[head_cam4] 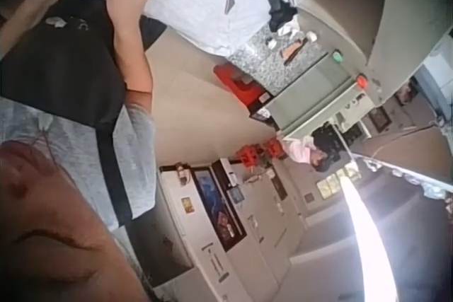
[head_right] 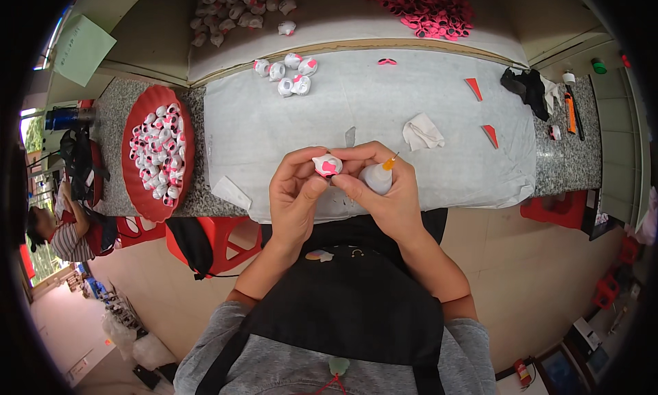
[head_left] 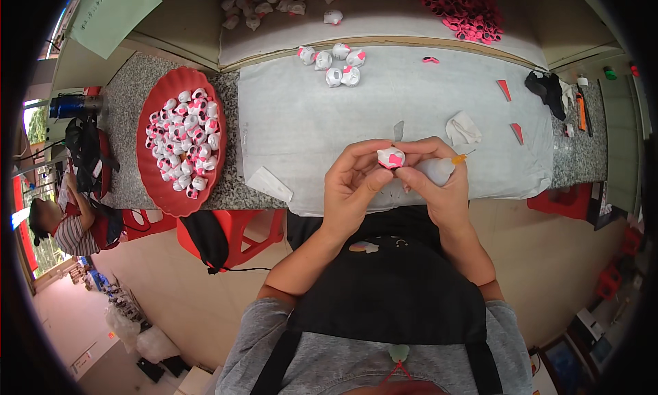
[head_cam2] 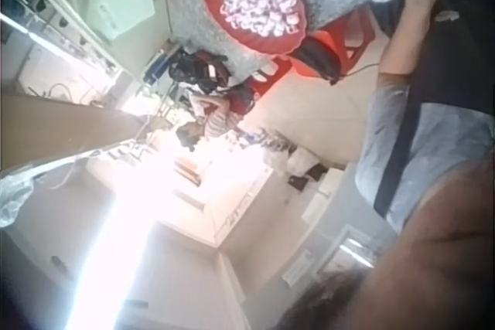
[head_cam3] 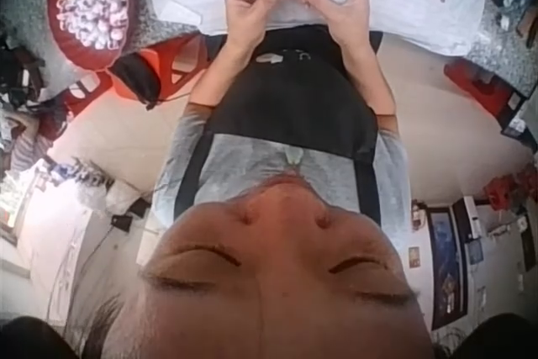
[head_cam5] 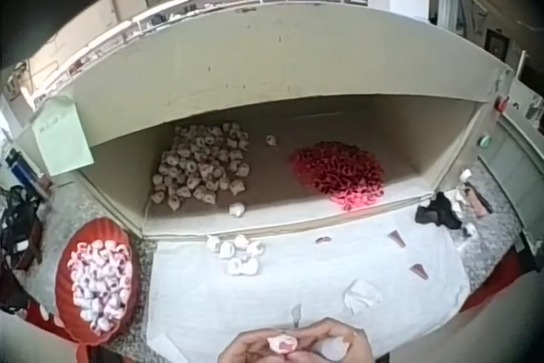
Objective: Gluing small pink bows onto white toy cat heads.
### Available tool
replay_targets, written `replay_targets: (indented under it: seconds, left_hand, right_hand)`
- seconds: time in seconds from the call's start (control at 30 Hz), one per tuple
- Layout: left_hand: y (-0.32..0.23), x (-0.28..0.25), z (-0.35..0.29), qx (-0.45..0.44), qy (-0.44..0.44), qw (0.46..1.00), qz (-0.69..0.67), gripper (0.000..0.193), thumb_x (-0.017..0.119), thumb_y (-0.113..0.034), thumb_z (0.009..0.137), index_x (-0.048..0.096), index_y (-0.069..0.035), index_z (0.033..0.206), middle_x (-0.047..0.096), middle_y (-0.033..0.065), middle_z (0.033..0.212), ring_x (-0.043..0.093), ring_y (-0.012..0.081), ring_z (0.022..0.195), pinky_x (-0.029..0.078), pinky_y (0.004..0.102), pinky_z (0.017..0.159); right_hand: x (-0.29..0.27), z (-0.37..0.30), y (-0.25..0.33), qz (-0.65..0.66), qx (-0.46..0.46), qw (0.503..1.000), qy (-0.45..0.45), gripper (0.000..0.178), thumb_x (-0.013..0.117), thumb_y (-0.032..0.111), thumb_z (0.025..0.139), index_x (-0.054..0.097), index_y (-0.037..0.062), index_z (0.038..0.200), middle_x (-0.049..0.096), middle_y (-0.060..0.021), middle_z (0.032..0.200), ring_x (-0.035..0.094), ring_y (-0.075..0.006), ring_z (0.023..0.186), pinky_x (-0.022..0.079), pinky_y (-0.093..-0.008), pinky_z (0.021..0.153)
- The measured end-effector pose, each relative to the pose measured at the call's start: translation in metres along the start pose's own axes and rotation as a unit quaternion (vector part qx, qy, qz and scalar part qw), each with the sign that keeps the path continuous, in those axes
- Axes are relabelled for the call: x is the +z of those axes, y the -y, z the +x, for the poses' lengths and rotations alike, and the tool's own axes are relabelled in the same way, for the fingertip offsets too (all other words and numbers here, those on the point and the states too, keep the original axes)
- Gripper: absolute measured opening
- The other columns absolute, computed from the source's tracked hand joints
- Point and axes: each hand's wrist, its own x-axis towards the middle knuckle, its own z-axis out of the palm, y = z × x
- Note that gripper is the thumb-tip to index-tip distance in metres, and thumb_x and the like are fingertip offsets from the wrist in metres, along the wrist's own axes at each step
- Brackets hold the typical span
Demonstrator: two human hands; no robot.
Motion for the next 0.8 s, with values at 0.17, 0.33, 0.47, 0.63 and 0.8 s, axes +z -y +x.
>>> replay_targets:
  seconds: [0.17,0.33,0.47,0.63,0.8]
  left_hand:
    - [0.001,0.0,0.0,0.019,0.018,1.0,0.0,0.027,0.052,0.001,0.075,0.042,0.002,0.1,0.052,0.0103,0.094,0.049,0.0134,0.089,0.04,0.0244,0.076]
    - [0.001,-0.002,0.002,-0.004,-0.011,1.0,-0.02,0.026,0.053,-0.001,0.074,0.043,0.001,0.099,0.053,0.0131,0.094,0.05,0.0154,0.089,0.038,0.0271,0.08]
    - [-0.001,-0.005,0.003,-0.019,-0.015,0.999,-0.044,0.027,0.053,-0.003,0.074,0.042,0.0,0.099,0.053,0.0152,0.095,0.05,0.0178,0.091,0.036,0.0293,0.083]
    - [-0.003,-0.004,0.005,-0.006,-0.024,0.999,-0.032,0.024,0.052,-0.005,0.075,0.043,-0.001,0.097,0.054,0.0144,0.091,0.051,0.0199,0.088,0.037,0.0325,0.082]
    - [-0.008,-0.001,-0.001,-0.014,-0.027,1.0,0.01,0.026,0.05,0.002,0.075,0.043,0.0,0.099,0.053,0.0053,0.087,0.049,0.0065,0.08,0.038,0.0176,0.068]
  right_hand:
    - [-0.001,-0.002,-0.003,-0.02,-0.022,1.0,0.007,0.021,0.057,-0.001,0.069,0.053,-0.0003,0.09,0.052,-0.0011,0.068,0.045,-0.0042,0.062,0.035,-0.017,0.054]
    - [-0.003,0.003,0.021,-0.233,-0.068,0.969,-0.052,0.024,0.059,-0.003,0.062,0.054,0.0002,0.084,0.051,-0.0036,0.071,0.046,-0.0082,0.059,0.037,-0.0195,0.052]
    - [-0.043,0.006,0.032,-0.53,-0.148,0.825,-0.127,0.021,0.058,-0.004,0.061,0.054,0.0,0.081,0.051,-0.0058,0.073,0.047,-0.0118,0.061,0.038,-0.0219,0.055]
    - [-0.036,0.008,0.025,-0.439,-0.15,0.883,-0.062,0.013,0.057,-0.006,0.064,0.054,-0.001,0.076,0.05,-0.008,0.071,0.047,-0.0137,0.061,0.038,-0.0233,0.056]
    - [0.017,0.004,0.02,-0.337,-0.234,0.911,-0.023,0.018,0.055,-0.013,0.061,0.055,-0.0017,0.075,0.05,-0.0089,0.069,0.048,-0.0144,0.059,0.037,-0.0208,0.05]
